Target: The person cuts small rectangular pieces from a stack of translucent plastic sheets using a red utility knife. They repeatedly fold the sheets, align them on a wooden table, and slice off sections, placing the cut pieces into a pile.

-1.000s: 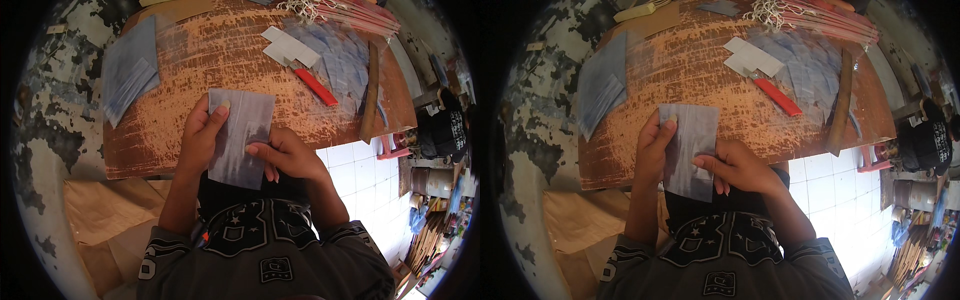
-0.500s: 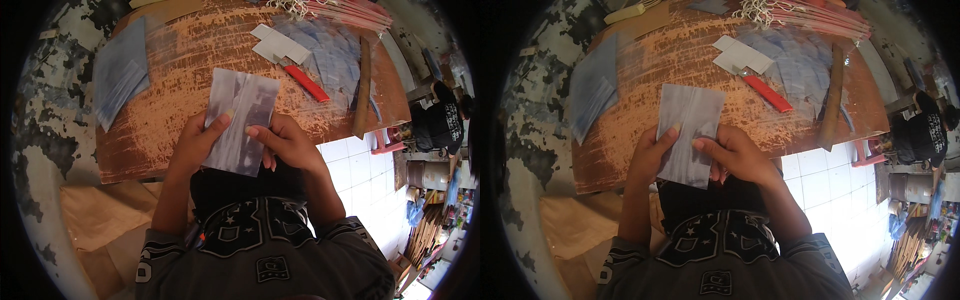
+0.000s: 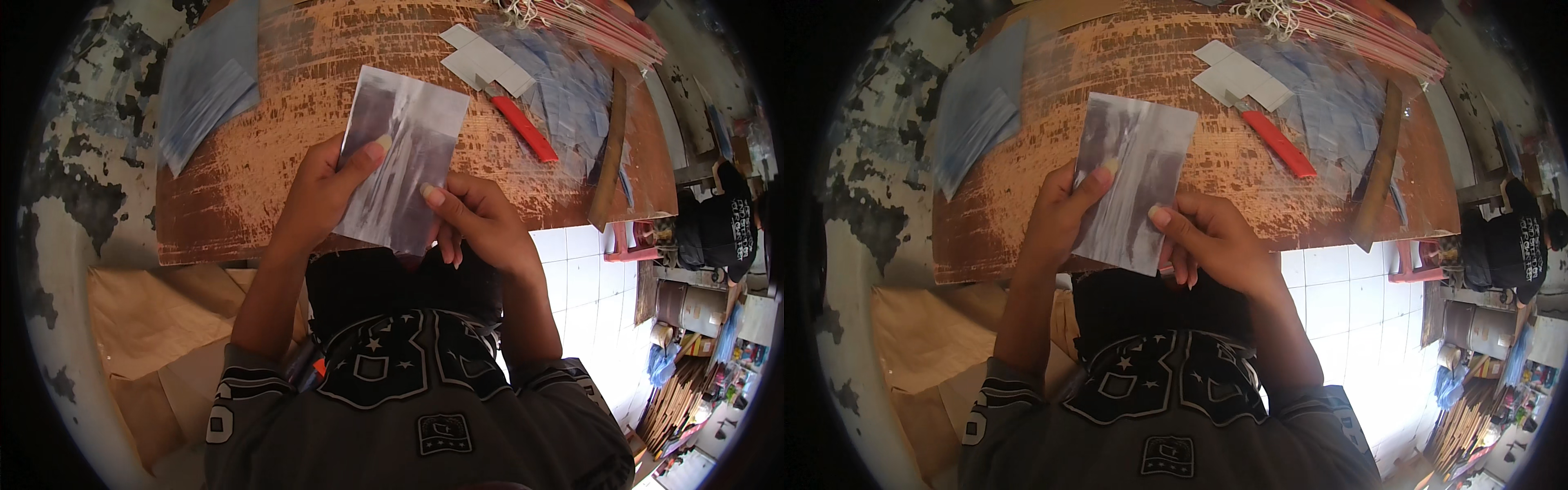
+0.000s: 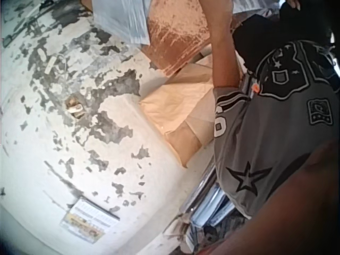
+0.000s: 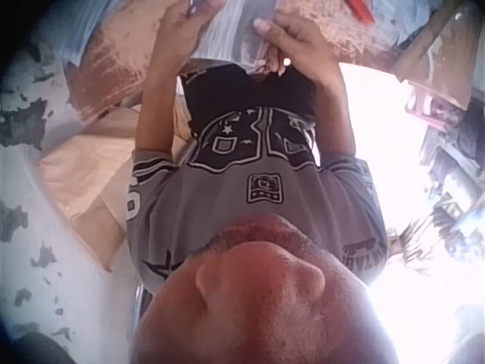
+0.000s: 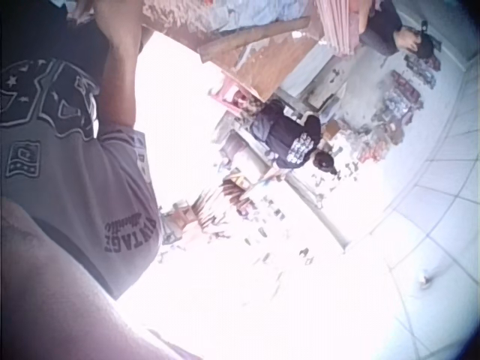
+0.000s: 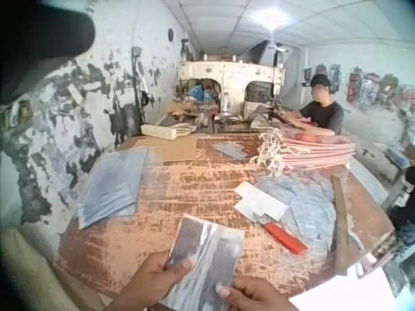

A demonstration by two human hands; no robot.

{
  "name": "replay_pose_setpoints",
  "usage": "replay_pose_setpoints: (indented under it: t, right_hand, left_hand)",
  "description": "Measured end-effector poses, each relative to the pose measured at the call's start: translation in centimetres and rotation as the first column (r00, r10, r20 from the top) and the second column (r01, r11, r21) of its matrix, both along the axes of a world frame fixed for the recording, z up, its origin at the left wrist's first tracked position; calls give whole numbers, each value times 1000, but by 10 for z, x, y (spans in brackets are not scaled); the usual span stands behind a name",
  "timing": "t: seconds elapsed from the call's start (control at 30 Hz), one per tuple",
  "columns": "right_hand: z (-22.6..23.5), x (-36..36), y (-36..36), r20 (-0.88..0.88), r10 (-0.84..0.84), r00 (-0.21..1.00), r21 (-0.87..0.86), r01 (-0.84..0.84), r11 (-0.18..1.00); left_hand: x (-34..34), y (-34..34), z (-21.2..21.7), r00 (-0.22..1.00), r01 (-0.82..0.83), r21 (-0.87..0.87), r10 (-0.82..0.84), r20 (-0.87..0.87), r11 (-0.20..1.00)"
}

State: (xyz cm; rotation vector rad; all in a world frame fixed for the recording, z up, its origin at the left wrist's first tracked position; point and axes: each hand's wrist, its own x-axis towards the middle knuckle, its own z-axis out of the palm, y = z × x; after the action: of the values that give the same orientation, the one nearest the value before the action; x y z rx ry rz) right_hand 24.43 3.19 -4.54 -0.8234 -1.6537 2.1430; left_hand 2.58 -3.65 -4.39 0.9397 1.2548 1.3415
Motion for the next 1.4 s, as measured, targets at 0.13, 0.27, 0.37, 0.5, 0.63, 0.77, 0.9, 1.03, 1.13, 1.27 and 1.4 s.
replay_pose_setpoints:
  t: [0.13,0.27,0.37,0.5,0.63,0.77,0.9,1.03,1.13,1.27,1.4]
  right_hand:
    - [3,0,-5,15,21,1000,2,-21,1000]
    - [9,1,-10,29,41,999,-3,-41,999]
    - [14,1,-14,40,32,999,4,-32,999]
    - [18,-1,-21,42,2,999,93,-6,996]
    - [26,-4,-27,-10,-2,1000,157,3,988]
    - [28,-8,-31,-122,13,992,62,-6,998]
    - [24,-12,-31,-233,49,971,-27,-57,998]
    - [22,-12,-30,-287,62,956,-47,-79,996]
    - [22,-10,-30,-285,66,956,-56,-85,995]
    - [23,-7,-30,-267,69,961,-40,-82,996]
    - [23,-6,-28,-273,75,959,-46,-91,995]
  left_hand:
    - [2,3,-7,993,-82,42,79,88,996]
    - [2,4,-12,979,-145,43,137,148,989]
    - [6,4,-11,955,-183,53,165,248,982]
    - [11,3,-11,909,-220,39,190,371,975]
    - [8,-1,-17,881,-146,27,118,457,989]
    - [7,-3,-23,839,-46,49,12,544,998]
    - [13,-3,-28,800,-55,9,39,598,998]
    - [18,-3,-26,795,-48,-40,63,603,998]
    - [17,-4,-28,771,16,-26,4,637,1000]
    - [15,-5,-31,750,68,32,-72,658,997]
    - [19,-4,-26,797,-7,30,-13,604,1000]
